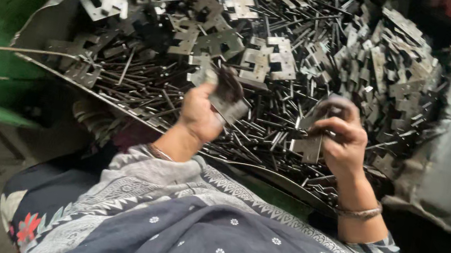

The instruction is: The person sorts through a bin of metal plates and rods by hand, picking up individual pieces and moving them to different parts of the bin or a nearby stack.

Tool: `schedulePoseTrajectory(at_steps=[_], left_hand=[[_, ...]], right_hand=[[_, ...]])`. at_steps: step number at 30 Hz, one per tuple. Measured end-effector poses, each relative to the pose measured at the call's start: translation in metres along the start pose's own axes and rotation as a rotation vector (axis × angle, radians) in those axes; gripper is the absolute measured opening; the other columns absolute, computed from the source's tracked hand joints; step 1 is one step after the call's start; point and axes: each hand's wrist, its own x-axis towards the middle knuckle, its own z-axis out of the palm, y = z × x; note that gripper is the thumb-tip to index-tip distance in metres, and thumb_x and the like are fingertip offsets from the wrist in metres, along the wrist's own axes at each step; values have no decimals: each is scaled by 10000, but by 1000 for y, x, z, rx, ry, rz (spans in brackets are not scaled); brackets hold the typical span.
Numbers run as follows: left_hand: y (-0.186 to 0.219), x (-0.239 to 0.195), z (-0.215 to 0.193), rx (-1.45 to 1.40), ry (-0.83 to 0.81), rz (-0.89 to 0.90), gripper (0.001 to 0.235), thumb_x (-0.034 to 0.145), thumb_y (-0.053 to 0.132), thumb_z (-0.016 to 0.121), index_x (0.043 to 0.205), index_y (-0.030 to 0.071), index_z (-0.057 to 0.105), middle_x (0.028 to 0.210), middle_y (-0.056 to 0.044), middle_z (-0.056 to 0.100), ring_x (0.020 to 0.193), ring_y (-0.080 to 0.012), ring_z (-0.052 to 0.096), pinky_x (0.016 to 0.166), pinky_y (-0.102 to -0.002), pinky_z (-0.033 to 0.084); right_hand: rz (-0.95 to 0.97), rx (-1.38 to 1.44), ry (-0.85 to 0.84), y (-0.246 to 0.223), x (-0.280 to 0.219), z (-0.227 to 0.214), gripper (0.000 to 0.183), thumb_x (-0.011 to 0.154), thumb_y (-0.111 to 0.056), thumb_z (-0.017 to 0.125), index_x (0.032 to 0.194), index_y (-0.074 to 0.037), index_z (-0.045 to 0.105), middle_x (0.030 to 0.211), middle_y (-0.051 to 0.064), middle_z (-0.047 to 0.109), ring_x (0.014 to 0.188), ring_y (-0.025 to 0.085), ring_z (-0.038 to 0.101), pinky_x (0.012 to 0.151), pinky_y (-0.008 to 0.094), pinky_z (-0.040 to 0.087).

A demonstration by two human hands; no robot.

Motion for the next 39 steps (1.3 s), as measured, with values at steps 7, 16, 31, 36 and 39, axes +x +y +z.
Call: schedulePoseTrajectory(at_steps=[7,16,31,36,39], left_hand=[[-73,-12,-26,-36,-51,-219,313,1101,386,433,1105,155,644,978,-38,701,872,-218,698,797,-506,597],[-67,-28,-16,65,75,-335,547,971,580,348,1059,142,665,992,-89,715,896,-257,702,803,-447,581],[55,23,-60,2180,20,887,531,725,104,783,1242,98,663,1321,-195,576,1241,-405,569,1066,-486,476],[50,54,-83,2194,62,851,495,793,0,632,1285,39,665,1293,-197,604,1191,-414,575,1041,-495,489],[43,48,-70,2343,35,1107,449,739,-30,616,1180,19,686,1316,-234,602,1118,-411,588,985,-472,499]], right_hand=[[-545,-715,-349,-54,15,70,370,640,120,730,956,-71,752,1428,223,511,1136,305,666,871,358,603],[-367,-919,-401,-43,-14,144,683,805,61,730,1449,30,504,1449,290,512,1250,436,584,1021,441,526],[52,104,500,-41,-33,-64,453,849,23,698,1300,-8,693,1104,89,750,908,144,717,758,255,614],[-463,-1525,790,11,-61,-252,539,841,79,500,1367,104,617,1226,317,678,1149,476,668,1055,500,536],[-4,-1619,685,36,-87,-289,628,819,28,548,1439,124,572,1244,359,636,1091,511,641,990,527,516]])
